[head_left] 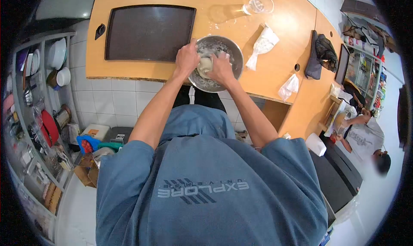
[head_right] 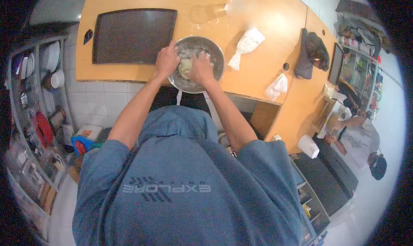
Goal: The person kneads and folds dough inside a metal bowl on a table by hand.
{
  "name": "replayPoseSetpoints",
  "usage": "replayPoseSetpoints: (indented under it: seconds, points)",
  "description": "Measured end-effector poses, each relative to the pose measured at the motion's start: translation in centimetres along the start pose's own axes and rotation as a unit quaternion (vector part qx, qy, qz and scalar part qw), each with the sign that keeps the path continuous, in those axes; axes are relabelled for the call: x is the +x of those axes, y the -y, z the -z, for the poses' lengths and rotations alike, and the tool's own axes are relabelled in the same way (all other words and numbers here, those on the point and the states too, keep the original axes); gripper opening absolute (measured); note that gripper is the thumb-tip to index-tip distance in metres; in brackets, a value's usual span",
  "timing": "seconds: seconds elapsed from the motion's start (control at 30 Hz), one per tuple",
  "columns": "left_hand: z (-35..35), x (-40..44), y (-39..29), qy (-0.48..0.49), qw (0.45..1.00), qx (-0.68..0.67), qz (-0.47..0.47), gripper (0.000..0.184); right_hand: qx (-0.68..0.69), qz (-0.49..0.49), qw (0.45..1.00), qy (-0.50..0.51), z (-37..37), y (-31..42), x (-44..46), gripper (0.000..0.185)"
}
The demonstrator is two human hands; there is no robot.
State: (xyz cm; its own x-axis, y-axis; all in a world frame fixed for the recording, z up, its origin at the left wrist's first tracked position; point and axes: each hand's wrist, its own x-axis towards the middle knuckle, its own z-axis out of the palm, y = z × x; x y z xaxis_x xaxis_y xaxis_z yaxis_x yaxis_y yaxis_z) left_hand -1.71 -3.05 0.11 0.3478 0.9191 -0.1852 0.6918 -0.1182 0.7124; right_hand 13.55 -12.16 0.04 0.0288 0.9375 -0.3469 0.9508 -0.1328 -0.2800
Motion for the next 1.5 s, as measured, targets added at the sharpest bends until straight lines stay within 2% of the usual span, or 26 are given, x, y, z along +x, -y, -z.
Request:
replayPoseSetpoints:
  seconds: [0.03, 0.23, 0.33, 0.43, 0.53, 0.73, 0.83, 0.93, 1.03, 1.17, 1.27, 1.37, 1.47, 1.5]
  points:
    - [0.0, 0.0, 0.0, -0.008, 1.0, 0.001, -0.004, 0.023, -0.011, 0.006, 1.0, -0.028, 0.1, 0.1, -0.3, 0.073]
    - [-0.3, -0.1, -0.2, -0.026, 1.0, 0.004, 0.009, 0.023, 0.161, -0.067, 0.977, 0.123, 3.1, 0.4, -1.0, 0.064]
    - [-0.6, 0.0, 0.2, -0.027, 1.0, -0.002, 0.006, 0.02, 0.191, -0.035, 0.977, 0.092, 3.1, -0.1, -0.3, 0.059]
    - [-0.6, -0.3, 0.3, -0.045, 0.999, -0.021, -0.005, 0.018, 0.037, 0.0, 0.999, -0.019, 0.6, -0.4, 0.3, 0.051]
    - [-0.7, -0.1, 0.2, -0.049, 0.999, -0.01, 0.004, 0.017, 0.143, -0.087, 0.986, 0.002, 0.4, 0.6, 1.2, 0.041]
    - [-0.4, 0.0, -0.1, -0.038, 0.999, 0.004, 0.013, 0.022, 0.123, -0.166, 0.978, -0.02, 0.7, 2.4, 1.8, 0.034]
    - [-0.4, 0.2, 0.1, -0.025, 1.0, -0.01, 0.009, 0.025, 0.059, -0.152, 0.984, -0.073, 0.0, 2.7, 2.1, 0.034]
    - [-0.7, 0.3, 0.2, -0.039, 0.999, -0.021, 0.007, 0.02, 0.009, -0.105, 0.978, -0.18, -2.0, 2.6, 2.9, 0.033]
    - [-0.3, 0.0, 0.1, -0.066, 0.997, -0.024, 0.024, 0.015, 0.002, -0.116, 0.97, -0.214, -2.9, 2.9, 4.6, 0.034]
    - [0.6, 0.3, -0.4, -0.06, 0.997, -0.008, 0.054, 0.012, 0.092, -0.179, 0.97, -0.135, -1.1, 2.9, 5.8, 0.038]
    - [0.0, 0.4, -0.4, -0.061, 0.996, -0.013, 0.061, 0.015, 0.182, -0.167, 0.966, -0.078, -0.6, 0.8, 6.4, 0.04]
    - [-0.1, 1.4, -0.9, -0.077, 0.994, -0.026, 0.079, 0.02, 0.279, -0.052, 0.959, 0.018, -0.2, -2.7, 7.6, 0.046]
    - [-0.5, 2.0, -1.7, -0.072, 0.991, -0.035, 0.104, 0.025, 0.146, 0.114, 0.982, -0.025, 1.7, -3.8, 6.2, 0.06]
    - [-0.8, 2.2, -1.9, -0.071, 0.991, -0.033, 0.106, 0.025, 0.122, 0.116, 0.986, -0.008, 1.8, -3.9, 6.3, 0.066]
